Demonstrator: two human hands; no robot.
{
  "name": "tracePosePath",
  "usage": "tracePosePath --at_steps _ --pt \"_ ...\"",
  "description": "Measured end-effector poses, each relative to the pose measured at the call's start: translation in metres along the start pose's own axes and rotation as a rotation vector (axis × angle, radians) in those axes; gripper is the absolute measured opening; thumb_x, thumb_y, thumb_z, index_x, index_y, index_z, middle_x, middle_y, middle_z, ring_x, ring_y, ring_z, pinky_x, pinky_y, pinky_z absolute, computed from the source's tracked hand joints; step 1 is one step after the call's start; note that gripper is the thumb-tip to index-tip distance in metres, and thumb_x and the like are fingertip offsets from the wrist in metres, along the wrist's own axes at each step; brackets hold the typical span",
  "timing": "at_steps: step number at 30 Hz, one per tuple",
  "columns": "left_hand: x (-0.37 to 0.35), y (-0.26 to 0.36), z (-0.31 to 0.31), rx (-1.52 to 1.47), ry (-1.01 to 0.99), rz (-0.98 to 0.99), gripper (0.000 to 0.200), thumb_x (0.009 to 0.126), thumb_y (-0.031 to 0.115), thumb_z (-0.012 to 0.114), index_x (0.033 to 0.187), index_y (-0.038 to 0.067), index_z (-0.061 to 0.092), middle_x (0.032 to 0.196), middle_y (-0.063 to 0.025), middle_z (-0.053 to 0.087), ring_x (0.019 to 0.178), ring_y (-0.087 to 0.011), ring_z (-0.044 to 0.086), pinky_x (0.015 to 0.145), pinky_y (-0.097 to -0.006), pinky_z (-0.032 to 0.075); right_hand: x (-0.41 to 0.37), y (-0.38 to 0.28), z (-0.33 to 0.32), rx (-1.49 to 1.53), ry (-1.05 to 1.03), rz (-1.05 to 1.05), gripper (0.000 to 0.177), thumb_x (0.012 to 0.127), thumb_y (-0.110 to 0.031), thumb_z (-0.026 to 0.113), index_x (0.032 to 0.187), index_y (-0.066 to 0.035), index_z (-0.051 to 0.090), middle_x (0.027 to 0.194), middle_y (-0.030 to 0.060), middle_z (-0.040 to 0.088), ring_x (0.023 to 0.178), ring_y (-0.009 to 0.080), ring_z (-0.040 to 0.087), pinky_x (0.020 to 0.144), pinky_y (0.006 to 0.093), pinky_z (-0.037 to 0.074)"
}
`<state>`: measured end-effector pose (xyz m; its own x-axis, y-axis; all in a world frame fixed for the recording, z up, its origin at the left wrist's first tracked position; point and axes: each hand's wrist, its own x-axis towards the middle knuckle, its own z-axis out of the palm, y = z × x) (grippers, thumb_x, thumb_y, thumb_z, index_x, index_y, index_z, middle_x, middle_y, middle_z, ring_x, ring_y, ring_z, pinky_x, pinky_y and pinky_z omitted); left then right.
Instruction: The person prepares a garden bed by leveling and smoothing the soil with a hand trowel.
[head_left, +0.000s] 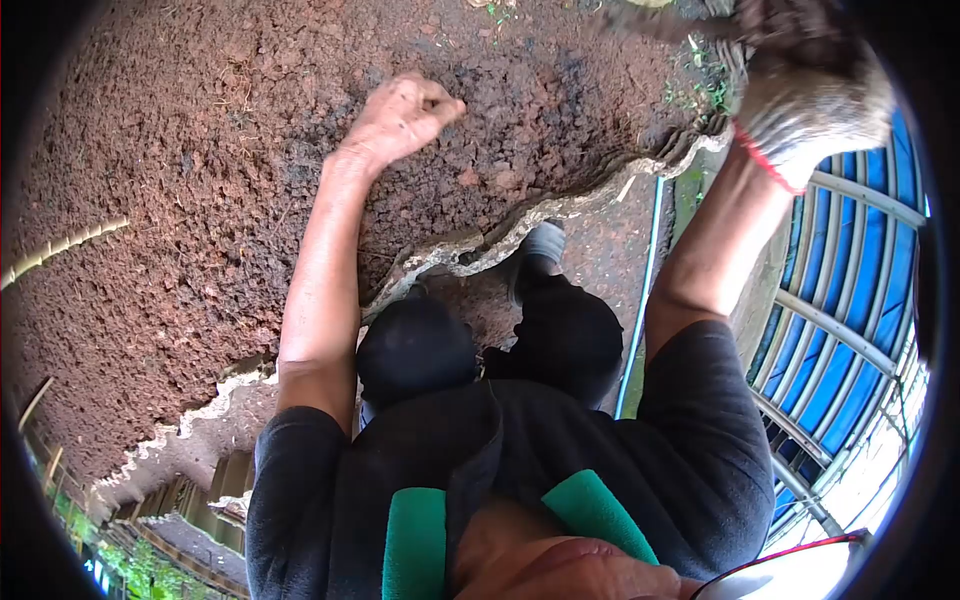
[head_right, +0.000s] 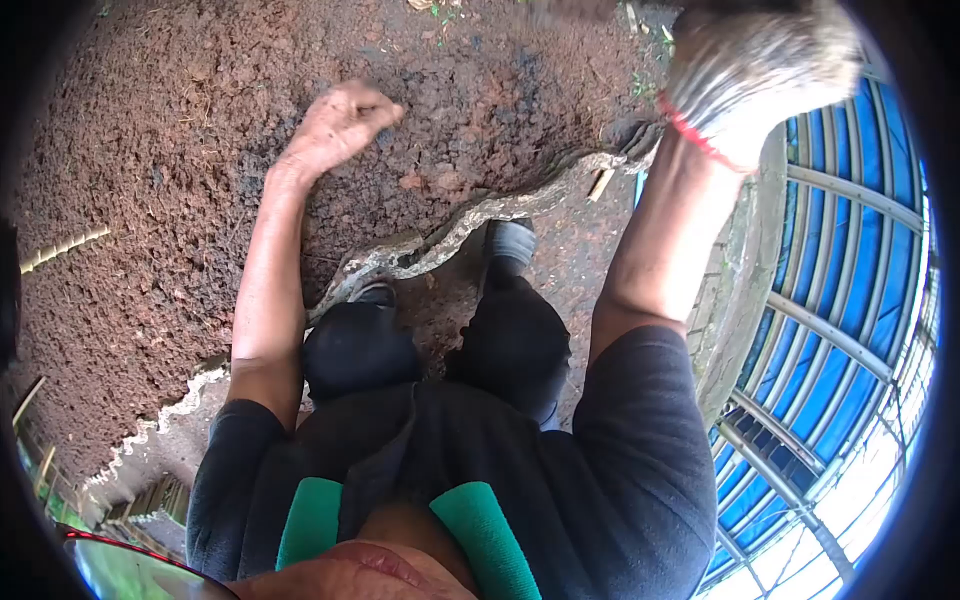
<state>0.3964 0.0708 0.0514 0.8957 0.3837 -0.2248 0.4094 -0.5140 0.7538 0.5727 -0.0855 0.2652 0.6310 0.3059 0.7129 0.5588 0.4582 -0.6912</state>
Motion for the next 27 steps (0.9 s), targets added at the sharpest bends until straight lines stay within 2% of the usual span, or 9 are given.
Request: tracePosePath --at_steps 6,7,11,15,16,18,24,26,27 --pt "0.016 -0.007 0.017 0.168 0.358 0.266 0.028 0.086 0.024 0.068 0.107 0.005 0.069 0.095 -0.0090 0.056 0.098 -0.0209 0.059 0.088 -0.0337 0.050 -0.099 0.238 -0.035 -0.242 0.346 0.223 0.008 0.083 -0.007 0.063 0.079 0.000 0.063 0.068 0.0053 0.063 0.061 0.0146 0.057 0.062 0.0268 0.048" --pt "0.020 0.000 0.025 0.125 0.285 0.202 0.026 0.089 0.022 0.064 0.109 0.005 0.067 0.094 -0.0091 0.055 0.098 -0.0197 0.057 0.087 -0.0320 0.048 -0.092 0.222 -0.030 -0.143 0.257 0.520 0.007 0.084 -0.006 0.060 0.082 0.000 0.064 0.071 0.0048 0.064 0.066 0.0154 0.059 0.069 0.0263 0.048" --pt "0.055 0.022 0.046 0.065 0.122 0.351 0.036 0.089 0.007 0.055 0.125 0.008 0.057 0.100 -0.0104 0.049 0.097 -0.0220 0.056 0.088 -0.0335 0.049 -0.104 0.195 -0.043 -0.078 0.331 0.425 0.017 0.081 -0.013 0.064 0.091 0.001 0.065 0.086 0.0099 0.067 0.080 0.0205 0.063 0.076 0.0375 0.051" --pt "0.076 0.034 0.066 -0.132 -0.002 0.399 0.041 0.087 0.007 0.048 0.128 0.008 0.054 0.104 -0.0162 0.049 0.099 -0.0289 0.056 0.092 -0.0369 0.049 -0.125 0.115 -0.029 -0.231 0.094 0.283 0.010 0.080 -0.004 0.062 0.086 0.004 0.065 0.075 0.0115 0.065 0.067 0.0186 0.063 0.065 0.0304 0.053" --pt "0.081 0.030 0.072 -0.112 -0.025 0.409 0.038 0.088 0.012 0.048 0.125 0.006 0.056 0.103 -0.0181 0.051 0.099 -0.0308 0.057 0.092 -0.0388 0.049 -0.113 0.077 -0.023 0.058 0.057 0.558 0.010 0.083 -0.006 0.059 0.084 0.003 0.064 0.071 0.0124 0.064 0.059 0.0197 0.061 0.056 0.0336 0.053" --pt "0.090 0.009 0.093 0.295 0.031 0.492 0.035 0.090 0.022 0.048 0.116 0.004 0.062 0.101 -0.0204 0.055 0.097 -0.0336 0.058 0.091 -0.0432 0.048 -0.091 0.068 -0.030 0.035 0.095 0.487 0.017 0.086 -0.015 0.060 0.084 0.001 0.065 0.067 0.0126 0.061 0.054 0.0203 0.058 0.049 0.0342 0.050" --pt "0.019 0.035 0.043 0.334 -0.251 0.384 0.036 0.090 0.033 0.052 0.097 0.002 0.070 0.089 -0.0159 0.058 0.086 -0.0290 0.059 0.082 -0.0442 0.048 0.010 0.050 -0.057 -0.251 -0.358 -0.115 0.026 0.089 -0.025 0.056 0.102 -0.004 0.066 0.098 0.0094 0.069 0.090 0.0216 0.065 0.080 0.0374 0.053" --pt "-0.011 0.033 0.033 0.237 -0.225 0.324 0.031 0.089 0.028 0.057 0.100 0.002 0.069 0.088 -0.0145 0.056 0.082 -0.0277 0.057 0.080 -0.0419 0.048 -0.049 0.161 -0.072 -1.603 -0.206 -0.094 0.023 0.084 -0.021 0.058 0.098 -0.007 0.069 0.096 0.0113 0.070 0.088 0.0240 0.065 0.081 0.0383 0.050" --pt "-0.014 0.033 0.027 0.181 -0.115 0.336 0.029 0.087 0.025 0.060 0.101 0.001 0.069 0.089 -0.0142 0.054 0.080 -0.0273 0.056 0.079 -0.0404 0.048 -0.118 0.264 -0.088 -1.190 0.414 0.110 0.020 0.080 -0.019 0.061 0.093 -0.007 0.071 0.096 0.0124 0.070 0.088 0.0257 0.065 0.083 0.0396 0.049"
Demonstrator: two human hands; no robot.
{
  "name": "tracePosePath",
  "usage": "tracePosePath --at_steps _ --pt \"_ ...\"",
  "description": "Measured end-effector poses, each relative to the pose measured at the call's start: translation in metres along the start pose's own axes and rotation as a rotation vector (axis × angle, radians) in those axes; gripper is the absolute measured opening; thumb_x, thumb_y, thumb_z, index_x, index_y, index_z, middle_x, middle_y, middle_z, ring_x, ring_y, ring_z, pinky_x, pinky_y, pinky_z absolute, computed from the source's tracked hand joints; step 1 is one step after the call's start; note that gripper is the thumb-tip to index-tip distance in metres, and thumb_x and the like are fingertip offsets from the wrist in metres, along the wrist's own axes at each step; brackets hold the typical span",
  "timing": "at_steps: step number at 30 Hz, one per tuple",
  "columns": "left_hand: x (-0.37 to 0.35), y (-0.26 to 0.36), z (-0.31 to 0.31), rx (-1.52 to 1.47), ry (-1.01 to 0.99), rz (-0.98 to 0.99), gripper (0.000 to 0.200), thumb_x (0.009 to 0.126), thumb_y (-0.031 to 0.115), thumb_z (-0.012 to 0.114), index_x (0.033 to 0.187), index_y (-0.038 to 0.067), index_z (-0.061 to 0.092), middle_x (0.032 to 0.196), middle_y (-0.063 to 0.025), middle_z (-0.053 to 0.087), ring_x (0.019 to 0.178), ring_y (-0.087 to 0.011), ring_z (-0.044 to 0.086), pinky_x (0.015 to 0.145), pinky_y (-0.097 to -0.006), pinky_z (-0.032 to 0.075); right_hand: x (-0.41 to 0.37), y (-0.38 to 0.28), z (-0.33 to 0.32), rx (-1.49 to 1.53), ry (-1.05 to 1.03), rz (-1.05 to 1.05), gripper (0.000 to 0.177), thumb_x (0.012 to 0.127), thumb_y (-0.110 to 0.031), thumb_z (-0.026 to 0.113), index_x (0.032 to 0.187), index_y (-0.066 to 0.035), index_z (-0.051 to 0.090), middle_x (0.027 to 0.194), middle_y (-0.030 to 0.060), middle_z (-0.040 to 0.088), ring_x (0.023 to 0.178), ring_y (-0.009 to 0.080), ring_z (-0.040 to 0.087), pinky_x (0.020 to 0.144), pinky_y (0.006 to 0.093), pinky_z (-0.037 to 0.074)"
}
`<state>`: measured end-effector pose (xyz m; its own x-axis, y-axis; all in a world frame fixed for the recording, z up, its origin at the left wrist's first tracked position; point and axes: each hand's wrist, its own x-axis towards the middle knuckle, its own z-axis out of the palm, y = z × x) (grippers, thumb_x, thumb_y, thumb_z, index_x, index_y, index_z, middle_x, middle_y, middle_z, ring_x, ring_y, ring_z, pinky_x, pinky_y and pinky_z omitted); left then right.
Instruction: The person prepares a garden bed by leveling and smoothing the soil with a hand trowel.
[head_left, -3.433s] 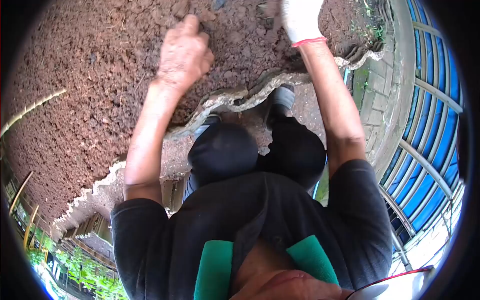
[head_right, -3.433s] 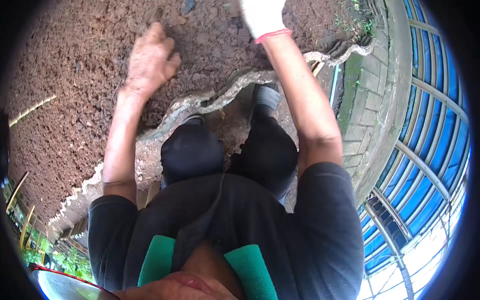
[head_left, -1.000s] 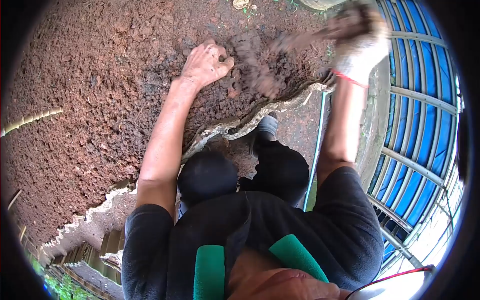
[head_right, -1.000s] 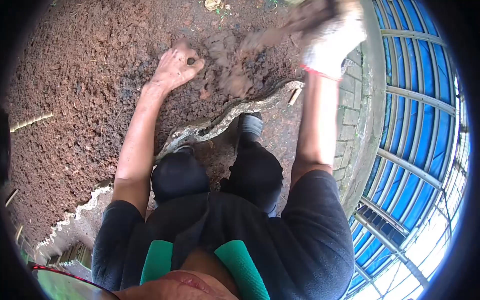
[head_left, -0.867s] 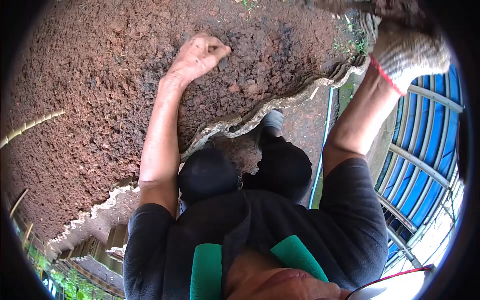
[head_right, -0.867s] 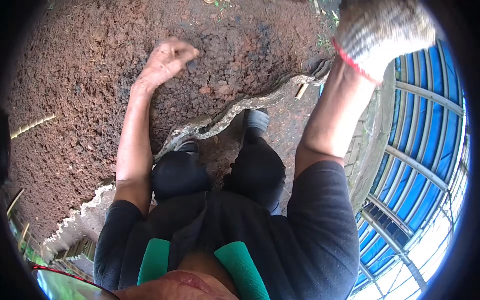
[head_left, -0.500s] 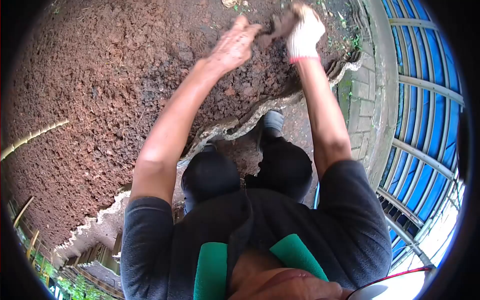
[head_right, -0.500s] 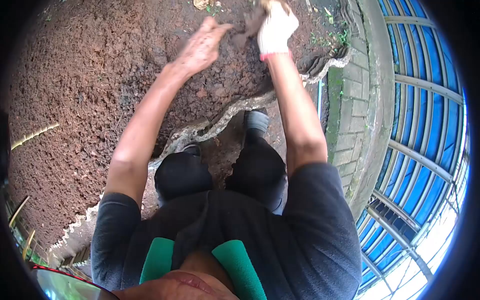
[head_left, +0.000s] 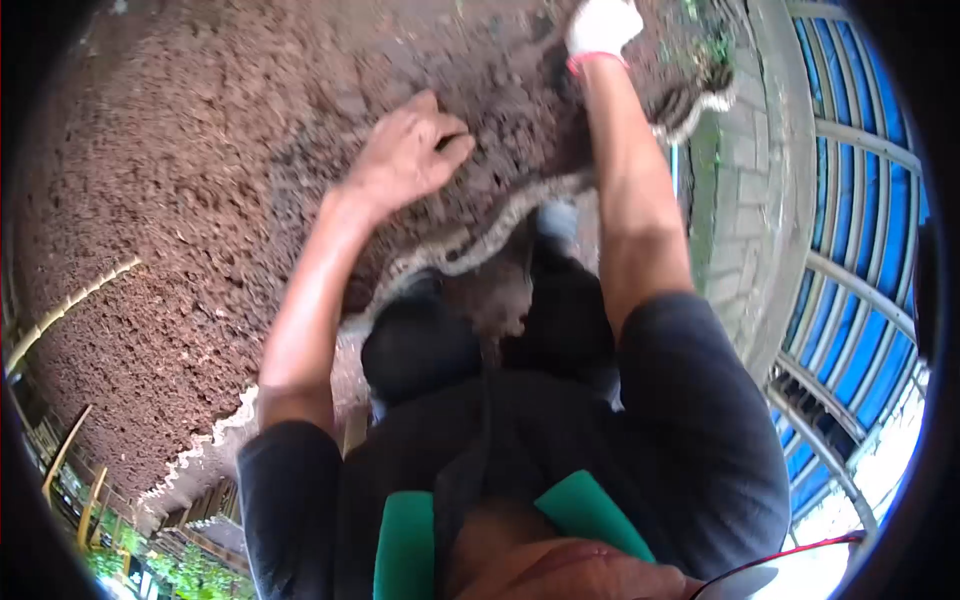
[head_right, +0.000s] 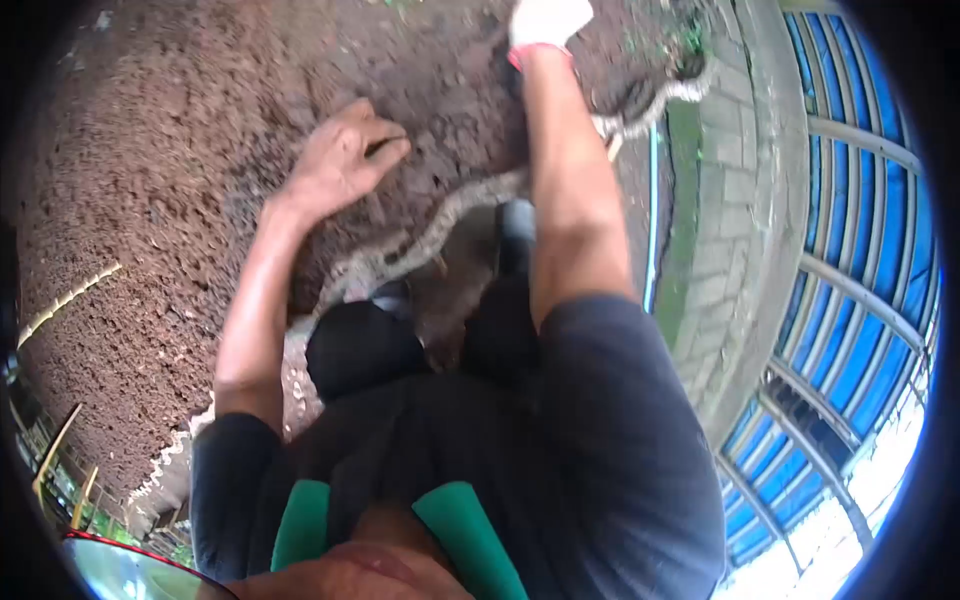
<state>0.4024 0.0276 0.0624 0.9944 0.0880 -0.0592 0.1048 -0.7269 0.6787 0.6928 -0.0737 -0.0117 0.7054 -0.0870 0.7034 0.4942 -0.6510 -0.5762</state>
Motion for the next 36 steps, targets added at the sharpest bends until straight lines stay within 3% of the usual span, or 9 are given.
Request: tracePosePath --at_steps 1,3,12,19,22,24,27,30,36 --pt "-0.005 -0.008 -0.004 -0.029 0.091 -0.010 0.028 0.086 0.023 0.064 0.103 0.001 0.068 0.090 -0.0140 0.053 0.079 -0.0270 0.056 0.077 -0.0390 0.049 0.020 0.056 0.022 0.124 -0.408 0.112 0.018 0.078 -0.016 0.063 0.090 -0.004 0.071 0.091 0.0130 0.070 0.085 0.0245 0.064 0.081 0.0374 0.049" --pt "-0.004 -0.020 0.005 0.135 0.296 -0.097 0.032 0.084 0.020 0.068 0.109 0.001 0.066 0.098 -0.0164 0.050 0.078 -0.0277 0.055 0.075 -0.0369 0.049 0.011 -0.040 -0.030 0.534 -0.192 0.654 0.014 0.075 -0.011 0.062 0.081 0.000 0.067 0.081 0.0087 0.067 0.073 0.0185 0.059 0.068 0.0333 0.048" --pt "0.031 -0.042 0.020 0.276 0.102 -0.263 0.059 0.082 0.049 0.064 0.117 0.002 0.062 0.134 -0.0294 0.046 0.102 -0.0358 0.063 0.079 -0.0409 0.056 0.015 -0.163 -0.124 1.015 -0.643 0.137 0.017 0.085 -0.011 0.057 0.087 0.004 0.063 0.073 0.0070 0.068 0.067 0.0138 0.063 0.069 0.0259 0.049" --pt "-0.038 -0.001 0.001 -0.054 -0.042 -0.135 0.057 0.084 0.048 0.065 0.103 -0.006 0.067 0.104 -0.0195 0.058 0.092 -0.0300 0.062 0.078 -0.0420 0.051 0.055 -0.248 -0.148 1.483 -0.749 -0.273 0.046 0.089 -0.036 0.062 0.121 -0.003 0.056 0.114 0.0174 0.059 0.097 0.0189 0.061 0.077 0.0282 0.054" --pt "-0.064 -0.005 -0.017 -0.183 0.179 -0.073 0.046 0.083 0.040 0.070 0.103 -0.001 0.068 0.096 -0.0156 0.055 0.094 -0.0281 0.057 0.080 -0.0419 0.048 -0.049 -0.180 -0.040 0.695 -1.042 -0.268 0.023 0.089 -0.015 0.058 0.104 0.002 0.058 0.087 0.0100 0.063 0.080 0.0154 0.063 0.061 0.0263 0.051" --pt "-0.066 -0.022 -0.029 -0.103 0.405 -0.140 0.033 0.084 0.024 0.069 0.106 0.000 0.067 0.095 -0.0144 0.053 0.095 -0.0286 0.056 0.081 -0.0396 0.047 -0.096 -0.191 0.023 0.818 -1.071 0.087 0.006 0.084 -0.004 0.055 0.085 0.001 0.059 0.068 0.0023 0.061 0.065 0.0100 0.059 0.057 0.0244 0.044" --pt "-0.058 -0.066 -0.031 0.253 0.644 -0.149 0.030 0.084 0.019 0.067 0.107 0.000 0.066 0.095 -0.0149 0.053 0.096 -0.0306 0.056 0.083 -0.0392 0.047 -0.096 -0.201 0.035 0.777 -1.276 -0.404 0.007 0.079 -0.007 0.061 0.075 -0.001 0.061 0.063 0.0016 0.061 0.062 0.0078 0.056 0.057 0.0263 0.044" --pt "-0.060 -0.074 -0.016 0.293 0.660 -0.171 0.030 0.085 0.018 0.065 0.109 0.000 0.066 0.096 -0.0148 0.053 0.097 -0.0314 0.056 0.085 -0.0394 0.047 -0.082 -0.221 0.022 0.859 -1.443 -0.081 0.006 0.078 -0.007 0.061 0.074 -0.003 0.063 0.063 0.0036 0.062 0.060 0.0096 0.054 0.057 0.0281 0.044" --pt "-0.076 -0.071 -0.020 0.216 0.635 -0.137 0.035 0.086 0.022 0.064 0.115 0.002 0.063 0.099 -0.0140 0.053 0.100 -0.0307 0.056 0.089 -0.0400 0.047 -0.061 -0.195 -0.054 0.537 -0.917 -0.650 0.024 0.084 -0.024 0.065 0.088 0.000 0.069 0.074 0.0025 0.069 0.065 0.0107 0.062 0.060 0.0256 0.050"
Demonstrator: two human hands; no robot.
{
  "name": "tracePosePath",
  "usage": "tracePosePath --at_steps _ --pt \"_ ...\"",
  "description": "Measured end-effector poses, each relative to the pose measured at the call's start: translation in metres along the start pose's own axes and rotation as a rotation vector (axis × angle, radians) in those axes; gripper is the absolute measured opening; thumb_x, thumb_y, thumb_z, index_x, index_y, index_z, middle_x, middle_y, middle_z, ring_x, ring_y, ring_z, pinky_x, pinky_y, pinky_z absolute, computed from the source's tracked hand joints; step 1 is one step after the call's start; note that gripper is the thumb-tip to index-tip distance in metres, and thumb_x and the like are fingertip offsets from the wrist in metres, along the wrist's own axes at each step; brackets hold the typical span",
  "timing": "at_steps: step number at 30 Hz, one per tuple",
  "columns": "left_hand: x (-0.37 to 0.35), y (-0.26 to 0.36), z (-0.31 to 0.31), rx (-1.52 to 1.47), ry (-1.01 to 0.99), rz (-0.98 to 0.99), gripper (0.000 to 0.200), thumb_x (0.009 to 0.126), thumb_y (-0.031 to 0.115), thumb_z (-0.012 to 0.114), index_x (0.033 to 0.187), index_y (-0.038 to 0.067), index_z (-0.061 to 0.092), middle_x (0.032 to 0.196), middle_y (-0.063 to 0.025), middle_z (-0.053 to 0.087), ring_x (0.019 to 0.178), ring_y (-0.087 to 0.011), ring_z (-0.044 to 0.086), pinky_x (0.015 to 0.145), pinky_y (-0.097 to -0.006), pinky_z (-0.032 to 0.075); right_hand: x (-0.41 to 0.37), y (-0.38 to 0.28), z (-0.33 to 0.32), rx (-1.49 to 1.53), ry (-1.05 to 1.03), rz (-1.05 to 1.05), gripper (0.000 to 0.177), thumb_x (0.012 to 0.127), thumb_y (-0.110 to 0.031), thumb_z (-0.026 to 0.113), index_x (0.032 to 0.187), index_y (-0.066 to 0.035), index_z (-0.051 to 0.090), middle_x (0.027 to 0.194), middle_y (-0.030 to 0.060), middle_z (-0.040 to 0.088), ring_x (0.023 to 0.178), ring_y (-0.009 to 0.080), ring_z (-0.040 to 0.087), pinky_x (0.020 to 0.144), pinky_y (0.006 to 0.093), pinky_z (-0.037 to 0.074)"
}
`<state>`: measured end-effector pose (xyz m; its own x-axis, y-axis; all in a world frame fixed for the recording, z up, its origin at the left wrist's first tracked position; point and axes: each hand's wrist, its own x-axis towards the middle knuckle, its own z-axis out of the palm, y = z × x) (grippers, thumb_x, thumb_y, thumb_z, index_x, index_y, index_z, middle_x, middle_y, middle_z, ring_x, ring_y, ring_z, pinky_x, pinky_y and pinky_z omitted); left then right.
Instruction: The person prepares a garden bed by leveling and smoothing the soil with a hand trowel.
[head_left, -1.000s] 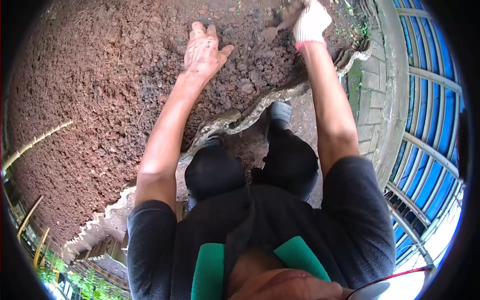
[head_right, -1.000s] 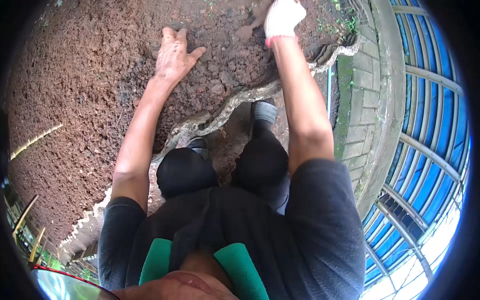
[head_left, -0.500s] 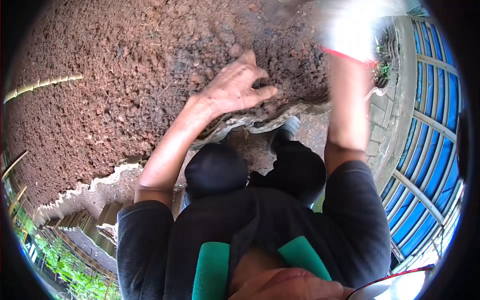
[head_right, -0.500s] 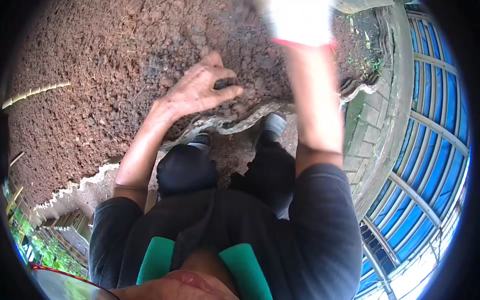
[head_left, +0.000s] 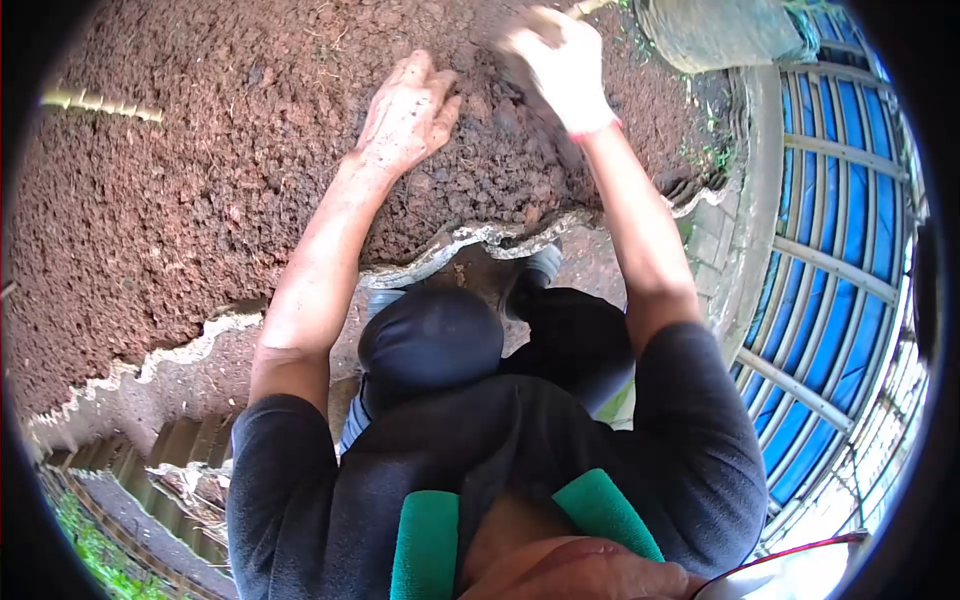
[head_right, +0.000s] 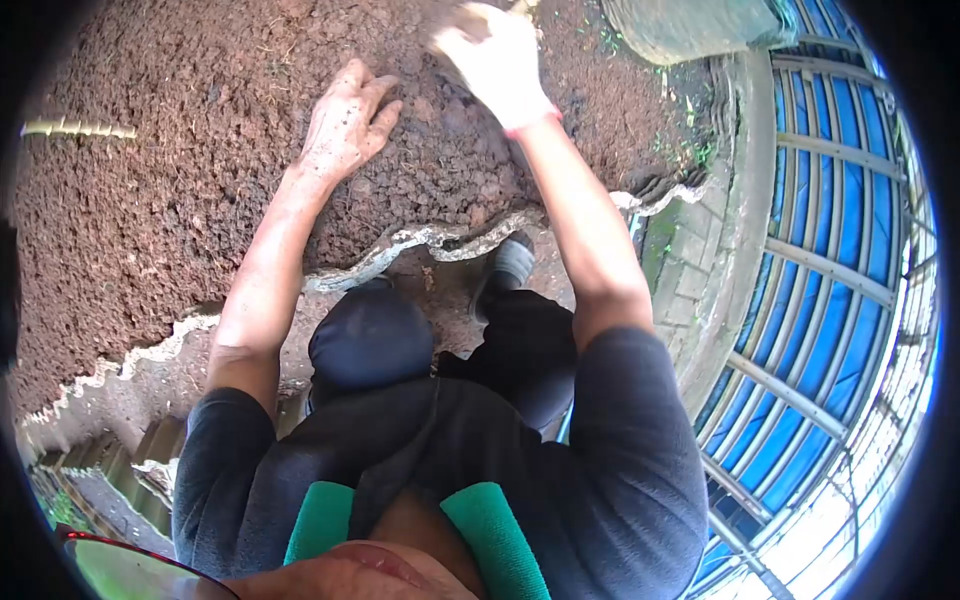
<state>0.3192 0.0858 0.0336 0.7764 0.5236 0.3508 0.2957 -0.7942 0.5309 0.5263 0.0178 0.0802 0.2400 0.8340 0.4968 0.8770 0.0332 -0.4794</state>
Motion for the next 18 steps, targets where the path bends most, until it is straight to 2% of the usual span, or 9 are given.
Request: tracePosePath --at_steps 1,3,7,8,11,14,15,17,18 --pt "0.000 0.003 0.001 -0.018 -0.017 0.004 0.037 0.086 0.024 0.064 0.117 0.002 0.062 0.102 -0.0145 0.054 0.101 -0.0312 0.056 0.090 -0.0402 0.047 -0.007 -0.033 -0.030 0.233 -0.069 0.091 0.018 0.082 -0.016 0.066 0.088 0.000 0.071 0.080 0.0041 0.071 0.069 0.0084 0.063 0.065 0.0229 0.050" --pt "0.004 0.011 0.014 0.101 0.027 0.148 0.039 0.086 0.025 0.065 0.117 0.002 0.062 0.104 -0.0150 0.054 0.102 -0.0317 0.056 0.089 -0.0401 0.048 -0.022 -0.051 -0.050 0.543 0.025 0.311 0.017 0.083 -0.014 0.065 0.089 0.001 0.069 0.072 0.0052 0.068 0.061 0.0073 0.061 0.055 0.0213 0.049" --pt "0.013 0.032 0.008 0.198 -0.245 0.112 0.038 0.083 0.027 0.067 0.109 0.001 0.064 0.106 -0.0163 0.055 0.097 -0.0314 0.060 0.084 -0.0401 0.051 0.035 -0.111 -0.092 0.376 0.026 0.137 0.020 0.089 -0.018 0.060 0.081 -0.001 0.065 0.064 0.0085 0.064 0.046 0.0129 0.061 0.043 0.0244 0.048" --pt "0.014 0.036 0.000 0.203 -0.336 0.046 0.036 0.083 0.027 0.067 0.107 0.000 0.064 0.106 -0.0165 0.055 0.096 -0.0310 0.061 0.082 -0.0402 0.052 0.050 -0.105 -0.098 0.598 0.105 -0.018 0.025 0.090 -0.026 0.061 0.103 -0.005 0.060 0.094 0.0110 0.061 0.078 0.0178 0.060 0.063 0.0288 0.051" --pt "0.010 0.020 -0.014 0.048 -0.242 -0.066 0.020 0.081 0.021 0.068 0.091 0.004 0.067 0.095 -0.0133 0.060 0.090 -0.0294 0.063 0.076 -0.0413 0.053 0.070 -0.083 -0.117 0.855 0.228 0.193 0.048 0.092 -0.039 0.057 0.128 -0.009 0.044 0.127 0.0134 0.046 0.113 0.0222 0.049 0.085 0.0369 0.051" --pt "0.000 0.006 -0.028 -0.116 -0.179 -0.107 0.015 0.081 0.020 0.069 0.086 0.005 0.067 0.089 -0.0123 0.060 0.090 -0.0293 0.062 0.077 -0.0420 0.051 0.082 -0.068 -0.020 0.359 0.195 0.021 0.018 0.088 -0.017 0.061 0.086 0.000 0.065 0.079 0.0064 0.069 0.066 0.0124 0.062 0.060 0.0255 0.050" --pt "0.002 0.002 -0.024 -0.077 -0.115 -0.070 0.015 0.081 0.019 0.068 0.086 0.005 0.067 0.090 -0.0124 0.059 0.089 -0.0292 0.062 0.078 -0.0420 0.051 0.031 0.023 0.076 0.699 0.130 0.235 0.006 0.082 -0.006 0.063 0.080 0.000 0.063 0.072 0.0077 0.067 0.063 0.0110 0.061 0.055 0.0234 0.047" --pt "0.014 0.005 -0.027 -0.038 -0.079 -0.104 0.019 0.082 0.019 0.068 0.095 0.006 0.067 0.095 -0.0145 0.057 0.094 -0.0305 0.059 0.082 -0.0415 0.049 0.061 0.045 0.108 0.562 -0.005 0.139 0.005 0.079 0.000 0.063 0.075 0.002 0.060 0.071 0.0089 0.068 0.065 0.0134 0.065 0.059 0.0252 0.051" --pt "0.002 0.005 -0.020 -0.018 -0.091 -0.071 0.022 0.082 0.020 0.068 0.098 0.006 0.067 0.097 -0.0153 0.056 0.096 -0.0313 0.058 0.083 -0.0418 0.048 0.070 0.038 0.116 0.675 -0.084 0.270 0.006 0.079 -0.001 0.064 0.075 0.001 0.060 0.071 0.0090 0.068 0.067 0.0141 0.066 0.062 0.0257 0.052"
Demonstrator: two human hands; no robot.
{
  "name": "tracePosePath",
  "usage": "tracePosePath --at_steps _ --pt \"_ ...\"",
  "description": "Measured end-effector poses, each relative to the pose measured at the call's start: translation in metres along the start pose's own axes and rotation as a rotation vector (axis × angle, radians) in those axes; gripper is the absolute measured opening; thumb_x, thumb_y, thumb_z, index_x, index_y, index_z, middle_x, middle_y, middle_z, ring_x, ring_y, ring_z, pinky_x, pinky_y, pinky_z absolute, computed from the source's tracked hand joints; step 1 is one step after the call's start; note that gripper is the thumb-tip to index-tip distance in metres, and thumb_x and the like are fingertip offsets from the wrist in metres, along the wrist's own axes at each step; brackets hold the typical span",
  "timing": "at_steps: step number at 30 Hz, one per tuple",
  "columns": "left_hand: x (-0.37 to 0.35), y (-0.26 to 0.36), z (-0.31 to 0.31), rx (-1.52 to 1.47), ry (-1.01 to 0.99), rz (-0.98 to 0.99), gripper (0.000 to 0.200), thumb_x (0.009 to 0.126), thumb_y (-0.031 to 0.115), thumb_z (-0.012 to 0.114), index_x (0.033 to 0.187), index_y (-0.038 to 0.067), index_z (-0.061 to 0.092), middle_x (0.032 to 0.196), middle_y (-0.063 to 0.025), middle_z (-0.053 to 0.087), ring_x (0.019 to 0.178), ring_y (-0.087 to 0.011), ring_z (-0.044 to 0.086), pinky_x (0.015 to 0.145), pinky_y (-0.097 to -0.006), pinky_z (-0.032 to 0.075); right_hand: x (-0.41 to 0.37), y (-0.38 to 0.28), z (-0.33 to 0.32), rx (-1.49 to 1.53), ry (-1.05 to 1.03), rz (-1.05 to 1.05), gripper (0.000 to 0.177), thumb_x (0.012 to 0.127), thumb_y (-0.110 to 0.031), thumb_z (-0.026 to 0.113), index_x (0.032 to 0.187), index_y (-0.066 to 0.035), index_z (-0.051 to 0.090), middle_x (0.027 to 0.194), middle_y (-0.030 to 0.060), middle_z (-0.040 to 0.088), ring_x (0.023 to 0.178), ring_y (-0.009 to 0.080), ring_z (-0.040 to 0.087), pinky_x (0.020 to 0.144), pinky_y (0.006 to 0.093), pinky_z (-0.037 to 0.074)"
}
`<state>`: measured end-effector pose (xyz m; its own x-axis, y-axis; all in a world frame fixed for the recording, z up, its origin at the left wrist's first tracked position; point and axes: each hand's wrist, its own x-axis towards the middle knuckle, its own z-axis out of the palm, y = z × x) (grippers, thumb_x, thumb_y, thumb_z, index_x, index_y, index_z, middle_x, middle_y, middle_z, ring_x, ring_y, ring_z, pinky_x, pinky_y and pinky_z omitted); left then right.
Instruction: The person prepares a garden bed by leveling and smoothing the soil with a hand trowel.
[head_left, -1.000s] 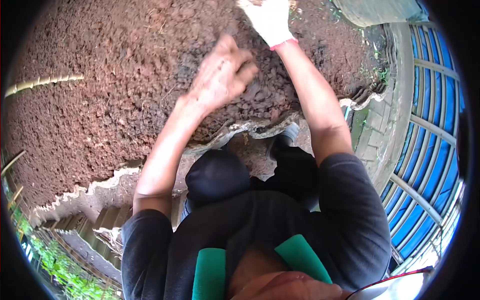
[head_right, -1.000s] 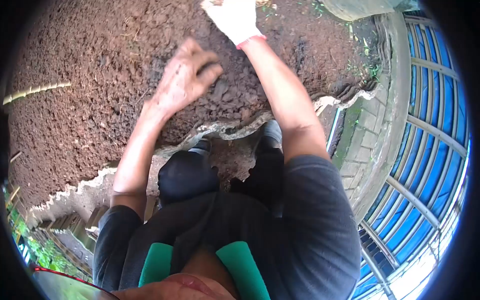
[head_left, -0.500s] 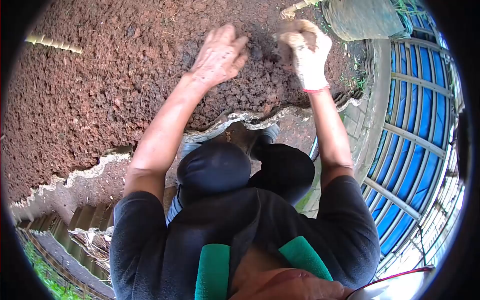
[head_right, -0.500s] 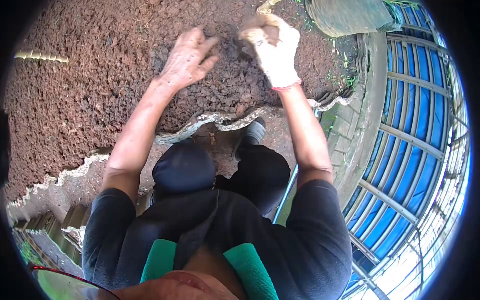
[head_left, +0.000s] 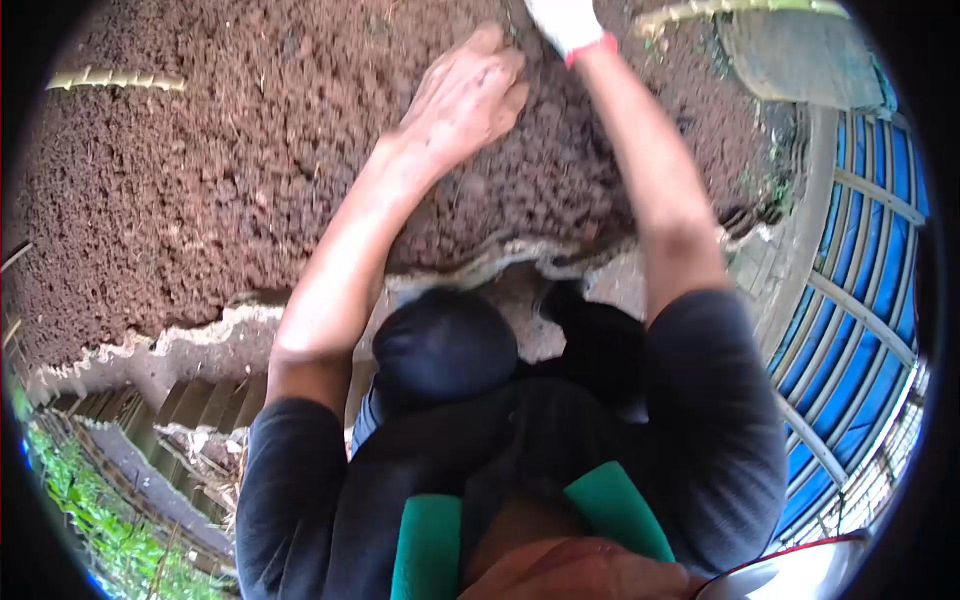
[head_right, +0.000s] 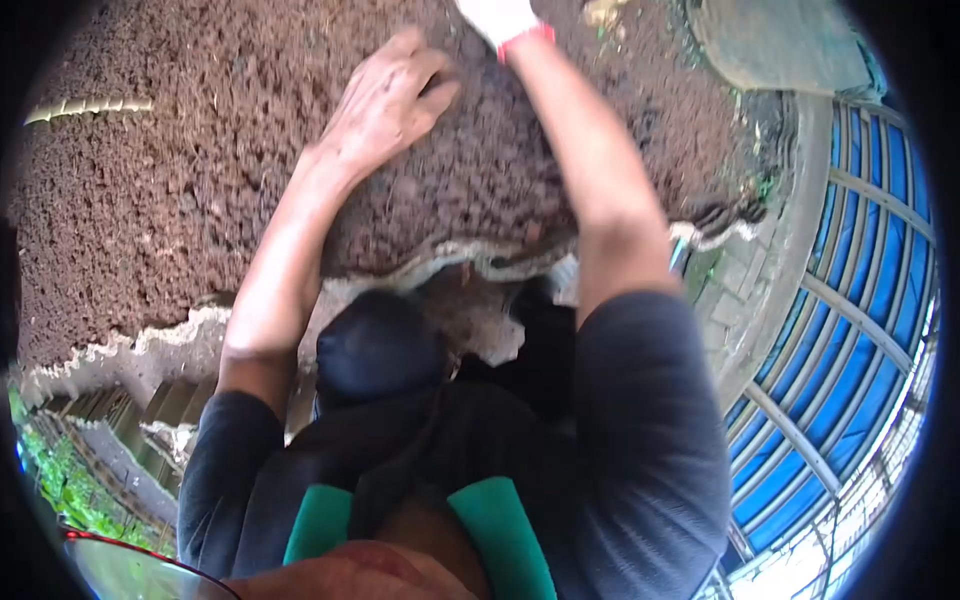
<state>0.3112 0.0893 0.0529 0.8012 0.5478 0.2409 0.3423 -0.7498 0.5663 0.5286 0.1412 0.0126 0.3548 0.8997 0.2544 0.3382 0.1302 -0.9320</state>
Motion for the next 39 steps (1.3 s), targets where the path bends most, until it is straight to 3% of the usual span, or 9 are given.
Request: tracePosePath --at_steps 8,10,12,20,27,28,30,36,39 --pt "0.003 -0.015 0.016 0.113 0.016 0.075 0.043 0.083 0.034 0.066 0.110 0.000 0.065 0.103 -0.0185 0.054 0.106 -0.0349 0.053 0.093 -0.0435 0.045 -0.060 -0.060 -0.024 0.178 0.103 0.060 0.013 0.080 -0.009 0.068 0.080 0.003 0.063 0.072 0.0057 0.066 0.068 0.0129 0.064 0.065 0.0245 0.052" --pt "0.004 -0.019 0.018 0.108 0.025 0.047 0.044 0.083 0.034 0.066 0.110 0.000 0.065 0.102 -0.0183 0.055 0.107 -0.0351 0.053 0.094 -0.0435 0.045 -0.084 -0.091 -0.047 -0.365 0.098 -0.414 0.016 0.088 -0.013 0.061 0.085 0.002 0.064 0.065 0.0104 0.066 0.055 0.0139 0.064 0.052 0.0245 0.051" --pt "0.007 -0.021 0.017 0.144 0.042 0.068 0.043 0.082 0.033 0.067 0.109 0.000 0.065 0.105 -0.0182 0.055 0.108 -0.0351 0.053 0.094 -0.0432 0.045 -0.104 -0.119 -0.059 -0.140 0.114 0.113 0.017 0.086 -0.012 0.063 0.093 0.004 0.065 0.074 0.0108 0.069 0.068 0.0156 0.066 0.065 0.0273 0.053" --pt "0.001 -0.017 0.006 0.016 0.005 -0.045 0.039 0.081 0.031 0.066 0.099 -0.004 0.063 0.108 -0.0194 0.055 0.107 -0.0349 0.054 0.091 -0.0450 0.047 -0.065 -0.288 -0.016 0.301 0.119 0.063 0.026 0.091 -0.024 0.062 0.105 -0.003 0.066 0.081 0.0084 0.068 0.074 0.0160 0.067 0.065 0.0282 0.056" --pt "0.010 -0.027 -0.004 -0.034 0.089 -0.028 0.040 0.072 0.025 0.071 0.097 -0.004 0.060 0.103 -0.0237 0.055 0.098 -0.0386 0.056 0.084 -0.0453 0.049 -0.034 -0.033 -0.005 -0.384 -0.166 -0.144 0.019 0.079 -0.003 0.062 0.064 -0.006 0.051 0.057 -0.0027 0.050 0.053 0.0076 0.048 0.048 0.0259 0.040" --pt "0.002 -0.019 0.002 -0.054 0.095 -0.016 0.038 0.072 0.026 0.072 0.093 -0.004 0.061 0.102 -0.0242 0.054 0.099 -0.0391 0.055 0.085 -0.0442 0.048 -0.023 -0.024 0.011 0.335 -0.364 0.125 0.022 0.074 -0.005 0.064 0.062 -0.006 0.047 0.055 -0.0031 0.045 0.051 0.0102 0.042 0.048 0.0303 0.038" --pt "0.004 -0.019 0.000 -0.020 0.104 0.002 0.039 0.072 0.027 0.072 0.093 -0.005 0.061 0.102 -0.0246 0.055 0.099 -0.0389 0.055 0.087 -0.0438 0.047 -0.036 -0.056 0.010 -0.493 -0.359 -0.121 0.014 0.075 -0.005 0.063 0.067 -0.005 0.052 0.058 -0.0014 0.050 0.053 0.0112 0.048 0.050 0.0305 0.041" --pt "0.001 -0.019 0.009 0.085 0.059 0.019 0.047 0.076 0.035 0.067 0.100 -0.005 0.062 0.115 -0.0266 0.055 0.113 -0.0386 0.052 0.098 -0.0438 0.043 -0.112 -0.149 -0.047 -0.526 -0.250 -0.432 0.019 0.084 -0.019 0.069 0.085 0.000 0.068 0.073 0.0063 0.069 0.065 0.0108 0.065 0.057 0.0223 0.051" --pt "-0.001 -0.029 0.026 0.096 0.105 0.076 0.049 0.077 0.038 0.065 0.101 -0.005 0.063 0.112 -0.0254 0.057 0.111 -0.0382 0.055 0.099 -0.0444 0.043 -0.124 -0.172 -0.066 -0.307 -0.171 0.089 0.018 0.086 -0.016 0.068 0.090 0.002 0.067 0.078 0.0063 0.069 0.060 0.0104 0.063 0.052 0.0237 0.051"
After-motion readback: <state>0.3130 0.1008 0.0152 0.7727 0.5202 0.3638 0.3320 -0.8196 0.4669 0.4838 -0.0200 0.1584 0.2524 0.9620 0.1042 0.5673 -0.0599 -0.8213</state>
